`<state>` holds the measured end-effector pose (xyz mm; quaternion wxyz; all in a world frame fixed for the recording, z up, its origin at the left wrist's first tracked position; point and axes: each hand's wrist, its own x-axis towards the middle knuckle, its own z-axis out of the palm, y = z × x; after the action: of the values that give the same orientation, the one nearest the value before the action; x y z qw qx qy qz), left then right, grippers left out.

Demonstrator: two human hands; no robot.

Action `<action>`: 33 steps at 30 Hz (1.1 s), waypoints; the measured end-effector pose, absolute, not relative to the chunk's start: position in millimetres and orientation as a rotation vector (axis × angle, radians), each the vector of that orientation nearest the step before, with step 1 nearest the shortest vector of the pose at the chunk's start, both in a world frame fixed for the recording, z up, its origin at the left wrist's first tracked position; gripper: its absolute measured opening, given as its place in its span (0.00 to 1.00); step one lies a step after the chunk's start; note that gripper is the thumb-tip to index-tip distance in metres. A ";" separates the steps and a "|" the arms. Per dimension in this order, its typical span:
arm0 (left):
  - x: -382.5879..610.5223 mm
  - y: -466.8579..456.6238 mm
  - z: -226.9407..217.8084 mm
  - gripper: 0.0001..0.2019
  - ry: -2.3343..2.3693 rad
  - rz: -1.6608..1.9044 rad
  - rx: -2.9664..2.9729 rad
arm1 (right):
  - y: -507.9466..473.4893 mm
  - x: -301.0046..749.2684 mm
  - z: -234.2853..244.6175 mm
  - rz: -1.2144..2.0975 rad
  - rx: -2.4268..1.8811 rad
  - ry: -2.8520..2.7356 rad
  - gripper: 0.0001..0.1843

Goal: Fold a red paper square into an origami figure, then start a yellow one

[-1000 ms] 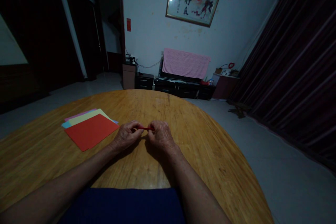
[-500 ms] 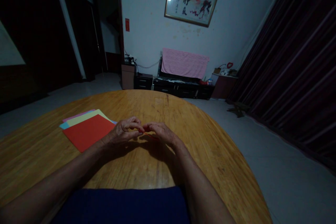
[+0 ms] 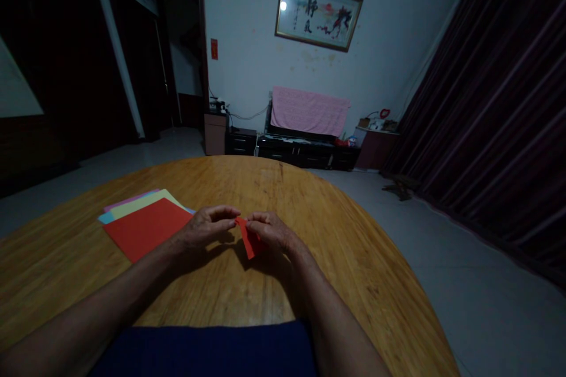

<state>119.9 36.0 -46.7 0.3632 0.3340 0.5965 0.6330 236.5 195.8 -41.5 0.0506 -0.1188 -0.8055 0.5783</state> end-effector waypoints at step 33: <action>112.5 37.7 -58.5 0.10 1.392 1.545 0.632 | 168.1 242.1 -30.6 1.838 -0.528 -2.315 0.08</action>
<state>112.5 37.7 -58.5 0.4654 0.2574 0.5669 0.6291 242.1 168.1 -30.6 0.0696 -0.1753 -0.7690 0.6108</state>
